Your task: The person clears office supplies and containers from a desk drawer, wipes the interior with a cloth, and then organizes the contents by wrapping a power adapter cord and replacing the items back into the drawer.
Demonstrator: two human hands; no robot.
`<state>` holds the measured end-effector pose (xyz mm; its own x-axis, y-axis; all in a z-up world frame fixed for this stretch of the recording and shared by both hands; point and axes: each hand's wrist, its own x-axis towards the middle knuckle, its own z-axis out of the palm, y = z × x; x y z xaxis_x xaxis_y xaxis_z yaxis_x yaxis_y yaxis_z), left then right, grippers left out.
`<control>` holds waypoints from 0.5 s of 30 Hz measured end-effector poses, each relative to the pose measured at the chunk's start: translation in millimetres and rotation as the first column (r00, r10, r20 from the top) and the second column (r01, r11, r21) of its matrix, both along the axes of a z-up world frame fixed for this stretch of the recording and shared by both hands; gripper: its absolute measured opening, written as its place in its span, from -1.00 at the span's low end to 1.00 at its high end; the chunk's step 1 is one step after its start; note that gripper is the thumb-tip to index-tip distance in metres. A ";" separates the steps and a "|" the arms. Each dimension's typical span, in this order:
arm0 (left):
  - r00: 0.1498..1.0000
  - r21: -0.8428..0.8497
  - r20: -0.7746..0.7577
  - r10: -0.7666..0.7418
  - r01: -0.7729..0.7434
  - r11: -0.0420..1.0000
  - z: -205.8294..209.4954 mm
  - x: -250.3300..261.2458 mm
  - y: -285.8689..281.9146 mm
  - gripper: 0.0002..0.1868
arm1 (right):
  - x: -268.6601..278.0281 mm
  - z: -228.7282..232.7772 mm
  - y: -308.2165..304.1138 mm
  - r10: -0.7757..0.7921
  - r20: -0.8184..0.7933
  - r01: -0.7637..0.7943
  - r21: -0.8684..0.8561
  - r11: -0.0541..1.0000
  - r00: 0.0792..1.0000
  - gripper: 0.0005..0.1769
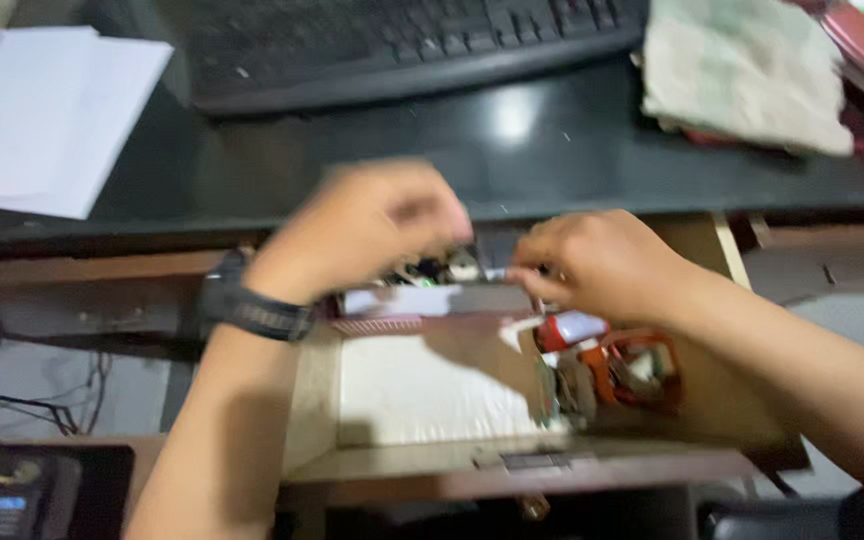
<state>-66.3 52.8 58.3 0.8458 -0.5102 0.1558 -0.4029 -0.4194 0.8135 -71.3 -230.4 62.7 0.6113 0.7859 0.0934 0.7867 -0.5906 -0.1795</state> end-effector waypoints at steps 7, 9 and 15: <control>0.994 0.690 -0.084 -0.066 0.106 0.716 -54.5 -46.2 -72.3 -0.52 | -12.3 -52.7 -60.0 -0.340 -0.250 0.140 -0.582 0.801 0.907 -0.44; 0.979 0.622 -0.120 -0.165 0.203 0.756 -65.5 -47.9 -90.0 -0.53 | -19.5 -62.4 -75.4 -0.418 -0.269 0.096 -0.735 0.671 0.868 -0.43; 0.892 0.679 -0.154 -0.425 0.409 0.610 -106.1 -42.7 -161.3 -0.35 | -44.8 -73.1 -99.3 -0.373 -0.258 -0.015 -0.839 0.544 0.891 0.32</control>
<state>-109.0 -108.5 -47.7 0.5155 -0.7752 -0.3651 -0.6889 -0.6283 0.3614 -116.1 -329.7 -10.4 0.5758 0.2698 -0.7718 0.6285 -0.7499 0.2066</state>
